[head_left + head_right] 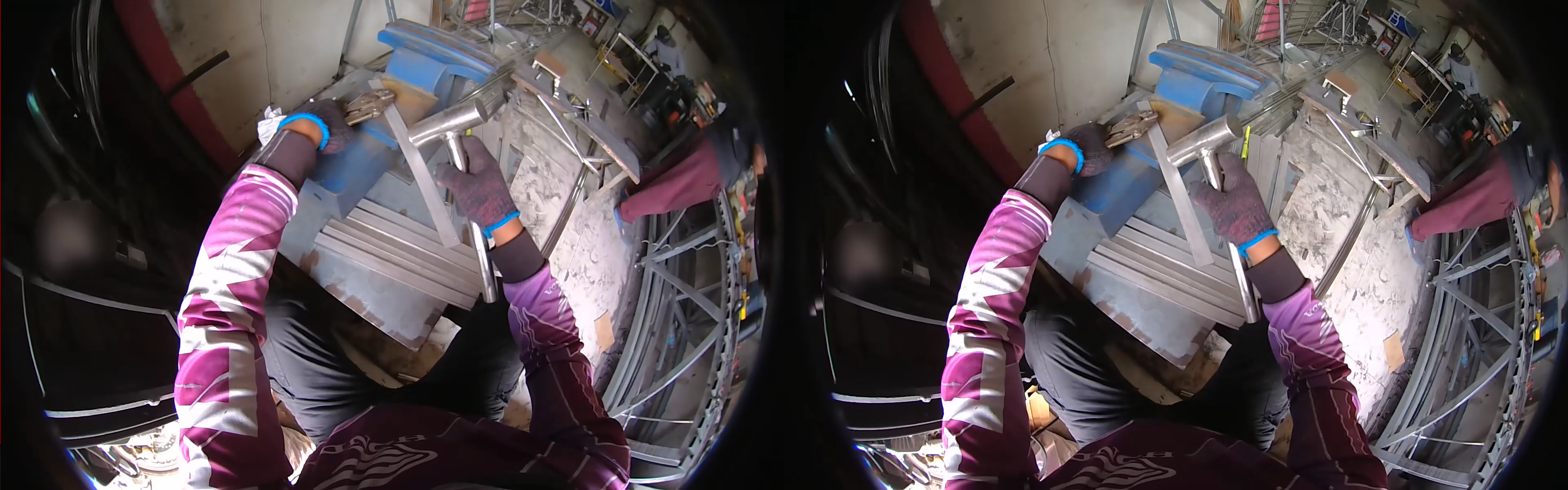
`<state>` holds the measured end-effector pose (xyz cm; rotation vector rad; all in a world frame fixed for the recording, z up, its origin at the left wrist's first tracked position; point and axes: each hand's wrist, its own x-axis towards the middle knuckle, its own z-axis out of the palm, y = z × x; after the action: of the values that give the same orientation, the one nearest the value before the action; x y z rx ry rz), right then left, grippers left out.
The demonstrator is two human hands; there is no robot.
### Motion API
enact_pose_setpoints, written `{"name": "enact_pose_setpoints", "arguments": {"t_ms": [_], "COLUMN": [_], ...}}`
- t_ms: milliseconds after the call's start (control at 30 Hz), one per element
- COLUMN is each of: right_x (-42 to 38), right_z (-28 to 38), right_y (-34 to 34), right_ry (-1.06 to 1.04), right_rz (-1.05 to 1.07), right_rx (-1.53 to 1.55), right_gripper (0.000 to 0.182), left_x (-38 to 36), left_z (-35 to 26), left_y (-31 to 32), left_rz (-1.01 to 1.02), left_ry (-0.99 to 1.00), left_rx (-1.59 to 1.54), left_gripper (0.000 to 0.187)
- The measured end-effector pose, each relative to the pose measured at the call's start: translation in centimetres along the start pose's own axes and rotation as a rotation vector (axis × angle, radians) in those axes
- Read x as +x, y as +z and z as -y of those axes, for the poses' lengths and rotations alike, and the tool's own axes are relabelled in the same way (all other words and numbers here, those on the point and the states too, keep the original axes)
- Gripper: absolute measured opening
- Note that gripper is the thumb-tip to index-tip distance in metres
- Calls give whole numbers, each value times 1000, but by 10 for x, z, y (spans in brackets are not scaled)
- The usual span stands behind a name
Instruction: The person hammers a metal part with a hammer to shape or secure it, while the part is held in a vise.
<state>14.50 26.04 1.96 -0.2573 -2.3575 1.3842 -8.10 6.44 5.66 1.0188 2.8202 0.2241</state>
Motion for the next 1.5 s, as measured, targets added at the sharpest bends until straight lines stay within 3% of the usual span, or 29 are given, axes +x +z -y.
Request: {"name": "enact_pose_setpoints", "arguments": {"t_ms": [67, 133, 200, 267, 300, 400, 600, 667, 833, 1033, 1500], "right_x": [-8, -10, -10, -17, -15, -29, -55, -65, -76, -79, -78], "right_z": [-7, 1, 6, 17, 5, 3, 5, 1, -6, 3, -6], "right_y": [7, 13, 25, 35, 50, 57, 34, 29, 24, 17, 15], "right_ry": [-15, 112, 61, 280, -44, 27, 18, 67, -16, 70, -43], "right_rz": [-47, -26, -58, -2, -139, -76, 13, 21, -19, 113, 133], "right_rx": [6, 258, 269, 314, 249, 467, 454, 398, 406, 435, 413], "right_gripper": [46, 47, 49, 53, 55, 54, 51, 53, 55, 58, 57], "left_x": [1, -5, -3, -2, -3, 4, -7, -14, -22, -14, -12], "left_z": [4, 0, 3, 4, 2, 7, 16, 13, 16, 17, 6], "left_y": [9, 6, 11, 11, 10, 16, 9, -2, -9, -3, -10], "left_rz": [-26, -21, -43, -38, -25, -8, -81, 42, 49, 56, 86], "left_ry": [17, 6, -2, 11, -1, 28, 9, -19, -42, -2, -33], "left_rx": [-57, -37, 1, -8, 9, -18, -95, -119, -184, -171, -78], "left_gripper": [48, 53, 52, 53, 53, 54, 55, 57, 61, 61, 55]}}
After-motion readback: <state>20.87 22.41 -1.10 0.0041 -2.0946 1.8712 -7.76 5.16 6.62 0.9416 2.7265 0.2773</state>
